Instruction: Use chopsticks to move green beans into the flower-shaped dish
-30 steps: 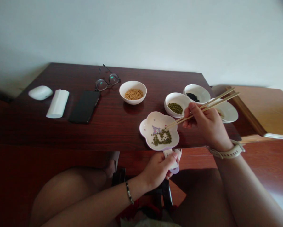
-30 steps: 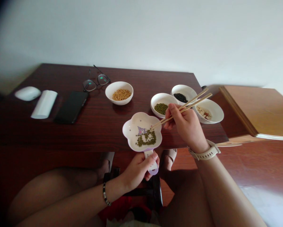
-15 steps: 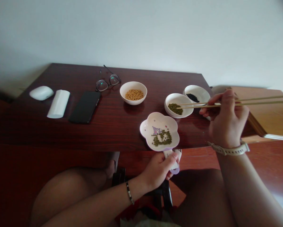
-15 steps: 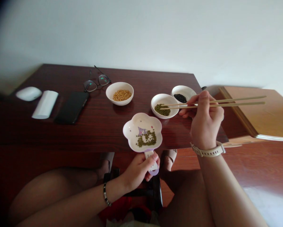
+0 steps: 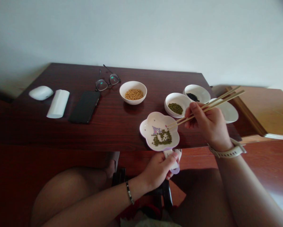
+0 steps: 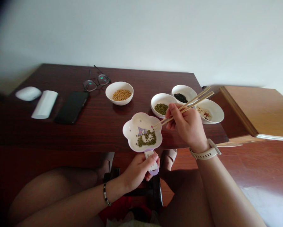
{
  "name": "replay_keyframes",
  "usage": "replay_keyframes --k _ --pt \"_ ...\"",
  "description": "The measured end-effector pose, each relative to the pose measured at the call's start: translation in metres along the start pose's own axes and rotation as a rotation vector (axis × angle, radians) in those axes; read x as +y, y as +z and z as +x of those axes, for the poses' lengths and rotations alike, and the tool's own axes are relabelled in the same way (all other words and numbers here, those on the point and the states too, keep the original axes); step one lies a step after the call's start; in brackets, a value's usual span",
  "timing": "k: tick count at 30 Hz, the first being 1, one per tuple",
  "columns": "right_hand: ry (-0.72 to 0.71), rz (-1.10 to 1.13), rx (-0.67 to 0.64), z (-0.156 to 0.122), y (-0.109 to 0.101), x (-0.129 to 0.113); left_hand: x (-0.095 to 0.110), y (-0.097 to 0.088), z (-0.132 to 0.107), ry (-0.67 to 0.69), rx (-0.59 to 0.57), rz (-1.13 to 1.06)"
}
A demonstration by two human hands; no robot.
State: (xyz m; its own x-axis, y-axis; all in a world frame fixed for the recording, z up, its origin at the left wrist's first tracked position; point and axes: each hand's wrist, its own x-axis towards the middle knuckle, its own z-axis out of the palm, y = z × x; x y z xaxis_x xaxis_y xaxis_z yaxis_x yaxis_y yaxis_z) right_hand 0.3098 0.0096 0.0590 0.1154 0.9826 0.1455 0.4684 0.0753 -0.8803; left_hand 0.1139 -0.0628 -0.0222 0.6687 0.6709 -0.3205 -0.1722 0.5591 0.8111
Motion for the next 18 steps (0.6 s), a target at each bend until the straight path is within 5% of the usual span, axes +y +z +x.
replay_keyframes --k 18 --pt "-0.012 -0.015 0.006 0.0010 0.0003 0.0031 -0.0004 0.0003 -0.0001 -0.003 0.003 -0.005"
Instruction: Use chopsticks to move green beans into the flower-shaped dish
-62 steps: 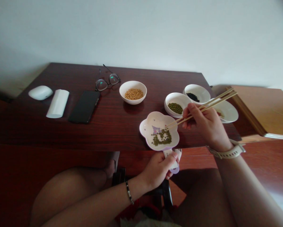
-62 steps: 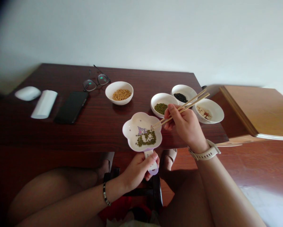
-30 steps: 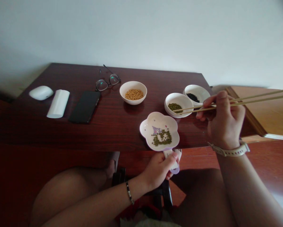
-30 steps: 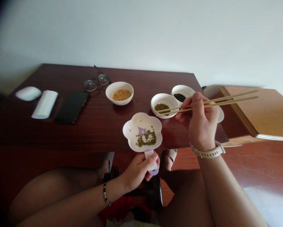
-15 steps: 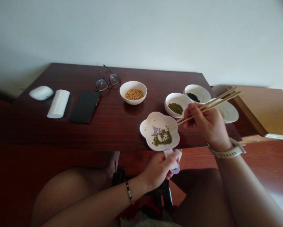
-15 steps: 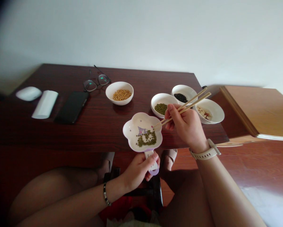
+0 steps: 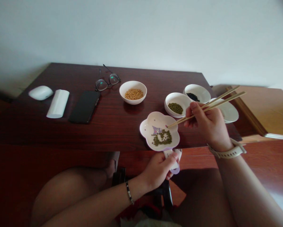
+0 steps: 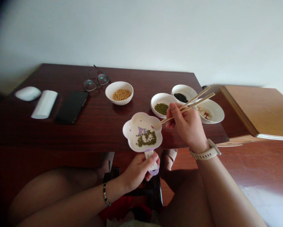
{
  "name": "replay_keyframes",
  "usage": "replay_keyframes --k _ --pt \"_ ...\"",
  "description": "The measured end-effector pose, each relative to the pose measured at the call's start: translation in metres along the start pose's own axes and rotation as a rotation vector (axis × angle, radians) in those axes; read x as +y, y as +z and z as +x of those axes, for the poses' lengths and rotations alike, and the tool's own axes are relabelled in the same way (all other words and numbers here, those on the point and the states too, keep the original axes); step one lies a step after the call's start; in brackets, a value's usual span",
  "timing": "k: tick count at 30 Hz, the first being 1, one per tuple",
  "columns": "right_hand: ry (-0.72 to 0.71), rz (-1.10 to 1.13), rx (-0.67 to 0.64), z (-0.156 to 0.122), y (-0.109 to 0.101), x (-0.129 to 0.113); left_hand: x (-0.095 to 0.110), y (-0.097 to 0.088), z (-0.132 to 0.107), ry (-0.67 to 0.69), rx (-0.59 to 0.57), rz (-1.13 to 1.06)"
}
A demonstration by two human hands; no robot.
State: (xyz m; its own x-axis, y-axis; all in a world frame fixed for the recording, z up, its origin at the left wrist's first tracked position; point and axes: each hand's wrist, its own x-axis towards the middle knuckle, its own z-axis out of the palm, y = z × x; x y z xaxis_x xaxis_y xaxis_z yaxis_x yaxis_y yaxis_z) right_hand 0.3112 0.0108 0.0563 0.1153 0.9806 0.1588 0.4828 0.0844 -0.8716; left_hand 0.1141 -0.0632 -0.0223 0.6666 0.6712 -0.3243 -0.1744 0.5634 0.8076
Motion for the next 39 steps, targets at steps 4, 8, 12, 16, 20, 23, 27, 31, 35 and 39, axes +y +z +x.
replay_keyframes --k 4,8,12,16,20,23,27,31,35,39 --pt "0.000 0.014 -0.016 0.000 0.000 0.000 -0.001 0.000 0.001 0.008 -0.010 -0.005" --pt "0.001 0.004 -0.027 0.000 0.001 -0.001 -0.001 0.000 0.001 0.012 -0.014 -0.014" --pt "0.013 -0.005 -0.027 0.000 0.001 -0.002 -0.001 -0.001 0.001 -0.005 -0.002 -0.012" --pt "0.016 -0.007 -0.006 0.000 0.001 -0.002 -0.001 0.000 0.001 -0.014 0.000 -0.002" --pt "0.055 0.070 0.030 -0.001 0.001 -0.001 0.001 0.000 0.000 -0.006 0.000 0.008" --pt "0.094 0.195 0.127 0.000 0.000 0.000 0.001 0.000 0.000 0.000 -0.005 0.005" --pt "0.055 0.348 0.360 0.008 -0.001 0.004 0.000 0.000 0.000 -0.002 -0.010 0.014" --pt "-0.061 0.319 0.623 0.016 -0.003 0.008 -0.001 0.000 0.000 -0.009 -0.016 0.018" --pt "-0.070 0.259 0.581 0.014 0.000 0.005 -0.001 0.000 0.000 -0.008 -0.009 0.011" --pt "-0.040 0.306 0.441 0.005 0.004 -0.002 -0.001 0.000 0.001 -0.003 -0.012 0.004"
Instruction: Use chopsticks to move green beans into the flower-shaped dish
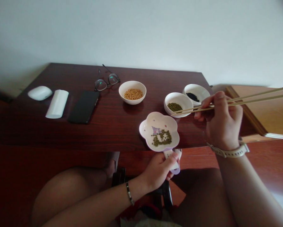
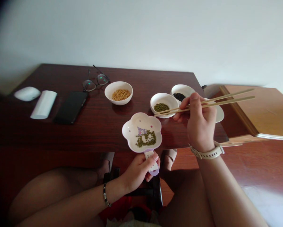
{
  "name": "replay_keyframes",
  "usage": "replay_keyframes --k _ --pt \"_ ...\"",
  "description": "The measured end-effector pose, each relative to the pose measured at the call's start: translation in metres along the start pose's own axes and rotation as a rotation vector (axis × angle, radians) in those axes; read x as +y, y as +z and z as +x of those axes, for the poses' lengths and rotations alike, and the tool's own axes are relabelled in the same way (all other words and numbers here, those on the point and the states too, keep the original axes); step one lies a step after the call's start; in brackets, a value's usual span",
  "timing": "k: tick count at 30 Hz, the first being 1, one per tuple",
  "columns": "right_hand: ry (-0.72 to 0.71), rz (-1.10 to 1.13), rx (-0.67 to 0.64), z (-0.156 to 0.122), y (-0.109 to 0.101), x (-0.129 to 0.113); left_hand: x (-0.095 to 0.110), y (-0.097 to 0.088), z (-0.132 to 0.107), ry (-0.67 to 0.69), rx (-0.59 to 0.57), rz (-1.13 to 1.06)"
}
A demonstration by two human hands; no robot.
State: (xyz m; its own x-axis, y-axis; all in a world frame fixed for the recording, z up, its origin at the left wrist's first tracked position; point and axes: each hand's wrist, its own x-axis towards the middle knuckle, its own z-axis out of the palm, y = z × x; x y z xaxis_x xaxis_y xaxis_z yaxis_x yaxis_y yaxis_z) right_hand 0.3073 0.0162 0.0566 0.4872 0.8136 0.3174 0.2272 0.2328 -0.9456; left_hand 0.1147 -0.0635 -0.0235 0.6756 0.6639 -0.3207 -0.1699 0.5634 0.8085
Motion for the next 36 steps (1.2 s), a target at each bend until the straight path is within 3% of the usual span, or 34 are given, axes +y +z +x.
replay_keyframes --k 9,13,26,36 --pt "0.250 -0.011 -0.610 -0.007 0.000 -0.004 0.001 0.000 0.001 0.012 -0.009 -0.025" --pt "0.304 -0.022 -0.761 -0.014 0.007 -0.006 0.001 0.001 0.002 0.015 0.003 -0.025" --pt "0.282 -0.050 -0.817 -0.027 0.018 -0.001 -0.001 0.001 0.000 0.024 0.007 -0.010" --pt "0.287 -0.076 -0.744 -0.033 0.024 -0.003 0.000 0.002 -0.001 0.028 0.017 -0.001"
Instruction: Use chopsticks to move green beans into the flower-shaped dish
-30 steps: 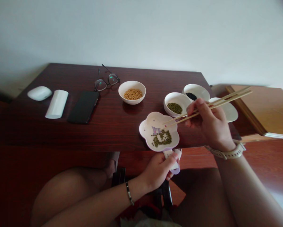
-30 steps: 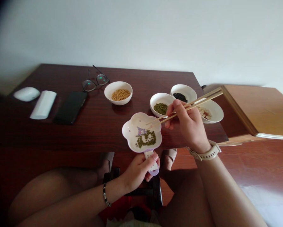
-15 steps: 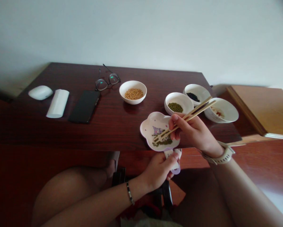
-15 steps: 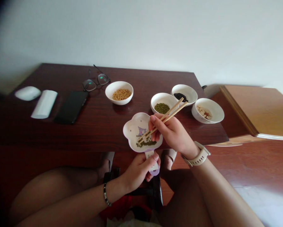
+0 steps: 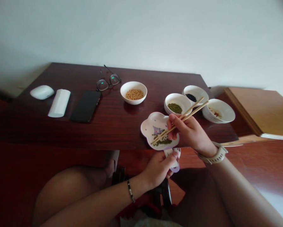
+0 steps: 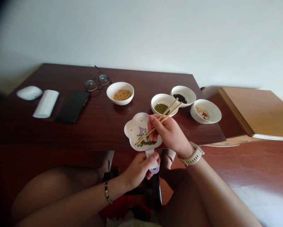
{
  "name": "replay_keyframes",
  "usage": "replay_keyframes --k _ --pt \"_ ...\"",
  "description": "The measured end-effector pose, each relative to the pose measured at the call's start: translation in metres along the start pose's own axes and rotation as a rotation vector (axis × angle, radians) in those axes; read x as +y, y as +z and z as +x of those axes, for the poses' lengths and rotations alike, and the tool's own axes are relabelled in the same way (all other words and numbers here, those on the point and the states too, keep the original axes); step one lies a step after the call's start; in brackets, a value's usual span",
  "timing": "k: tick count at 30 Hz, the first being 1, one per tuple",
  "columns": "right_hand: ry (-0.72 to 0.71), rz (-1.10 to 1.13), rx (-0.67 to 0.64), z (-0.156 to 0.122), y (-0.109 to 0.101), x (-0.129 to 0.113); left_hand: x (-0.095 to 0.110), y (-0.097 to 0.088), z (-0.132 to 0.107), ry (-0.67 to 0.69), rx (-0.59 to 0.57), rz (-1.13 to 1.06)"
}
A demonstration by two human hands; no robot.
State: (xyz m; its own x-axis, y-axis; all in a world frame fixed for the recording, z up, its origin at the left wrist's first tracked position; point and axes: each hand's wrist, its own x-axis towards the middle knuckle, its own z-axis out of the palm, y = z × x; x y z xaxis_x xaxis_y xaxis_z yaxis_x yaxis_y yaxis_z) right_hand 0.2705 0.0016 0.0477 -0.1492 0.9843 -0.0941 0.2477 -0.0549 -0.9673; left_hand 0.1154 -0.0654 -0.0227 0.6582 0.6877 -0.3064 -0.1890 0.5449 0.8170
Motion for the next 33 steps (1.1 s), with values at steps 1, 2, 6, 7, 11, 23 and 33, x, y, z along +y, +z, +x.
replay_keyframes --k 1,2,6,7,11,23,33 --pt "0.006 0.012 0.001 0.000 0.000 0.000 -0.001 0.000 0.000 -0.004 0.004 0.002" --pt "0.014 0.026 0.002 -0.001 0.001 -0.001 -0.001 0.000 0.000 -0.008 0.009 0.002" --pt "0.036 0.047 0.008 -0.002 0.001 -0.003 -0.004 -0.001 0.000 -0.014 0.016 -0.006" --pt "0.039 0.038 0.006 -0.002 0.001 -0.003 -0.005 -0.001 0.000 -0.014 0.015 -0.006" --pt "0.043 0.011 -0.003 -0.003 0.003 -0.003 -0.006 -0.001 0.000 -0.014 0.017 -0.001" --pt "0.037 0.058 0.075 -0.010 0.004 -0.005 -0.007 0.000 0.000 0.012 0.021 0.002" --pt "0.054 0.012 0.073 -0.017 0.003 -0.007 -0.013 0.002 0.002 0.021 0.045 0.003"
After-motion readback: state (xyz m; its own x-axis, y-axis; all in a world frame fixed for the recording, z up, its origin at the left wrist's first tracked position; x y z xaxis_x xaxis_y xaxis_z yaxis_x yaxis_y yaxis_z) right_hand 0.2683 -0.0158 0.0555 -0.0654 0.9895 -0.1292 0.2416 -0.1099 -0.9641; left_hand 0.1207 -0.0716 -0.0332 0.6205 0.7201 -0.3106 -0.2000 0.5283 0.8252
